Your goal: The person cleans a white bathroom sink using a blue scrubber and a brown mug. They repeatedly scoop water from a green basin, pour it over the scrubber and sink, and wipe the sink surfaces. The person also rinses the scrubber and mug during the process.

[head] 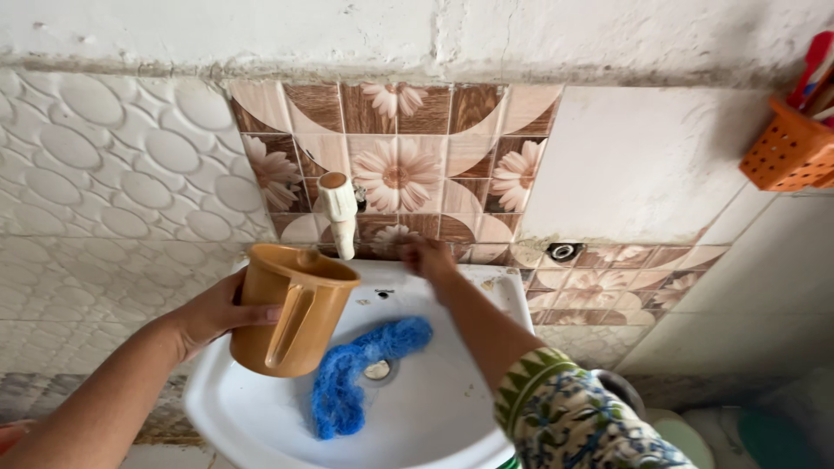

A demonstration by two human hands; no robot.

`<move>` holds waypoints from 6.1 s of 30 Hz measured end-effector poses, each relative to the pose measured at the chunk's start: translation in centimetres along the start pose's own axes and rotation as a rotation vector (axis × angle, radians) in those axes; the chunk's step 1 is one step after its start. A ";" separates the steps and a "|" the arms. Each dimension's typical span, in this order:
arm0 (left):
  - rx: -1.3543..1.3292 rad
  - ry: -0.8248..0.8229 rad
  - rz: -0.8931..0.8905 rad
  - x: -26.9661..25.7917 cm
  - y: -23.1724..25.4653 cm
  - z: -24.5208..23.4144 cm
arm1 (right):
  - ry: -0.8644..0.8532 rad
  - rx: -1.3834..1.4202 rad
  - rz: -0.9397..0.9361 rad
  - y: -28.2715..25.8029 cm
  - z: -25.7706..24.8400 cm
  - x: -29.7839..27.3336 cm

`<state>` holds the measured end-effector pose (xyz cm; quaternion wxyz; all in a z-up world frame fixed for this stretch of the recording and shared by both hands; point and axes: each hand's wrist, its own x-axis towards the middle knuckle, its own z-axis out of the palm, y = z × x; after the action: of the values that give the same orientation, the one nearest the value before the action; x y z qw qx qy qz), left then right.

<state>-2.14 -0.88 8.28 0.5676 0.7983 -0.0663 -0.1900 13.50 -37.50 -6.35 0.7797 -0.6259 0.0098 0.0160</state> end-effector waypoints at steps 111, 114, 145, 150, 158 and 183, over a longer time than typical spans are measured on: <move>-0.433 0.272 -0.332 2.0 -19.2 7.8 | -0.261 -1.839 -0.290 -15.5 16.2 -39.7; -0.362 0.234 -0.253 0.2 -18.0 12.4 | -0.092 -1.694 -0.307 -16.1 9.8 -44.0; 0.776 0.167 0.236 5.7 -4.2 44.1 | 0.313 -1.304 -0.190 -13.6 -29.7 -56.6; 0.755 0.296 0.179 9.6 -4.3 47.5 | 0.222 -1.303 -0.243 -13.1 -37.7 -54.7; 1.057 0.395 0.315 9.7 -3.7 46.4 | 0.123 -1.436 -0.080 -11.8 -48.6 -50.3; 0.956 0.318 0.412 8.4 -0.9 45.9 | 0.057 -1.226 -0.407 -9.9 -36.3 -31.3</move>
<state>-11.88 -43.74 -7.52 0.1698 0.9568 -0.2138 0.0996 -17.27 -75.48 -3.46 0.2676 -0.9472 -0.0992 -0.1462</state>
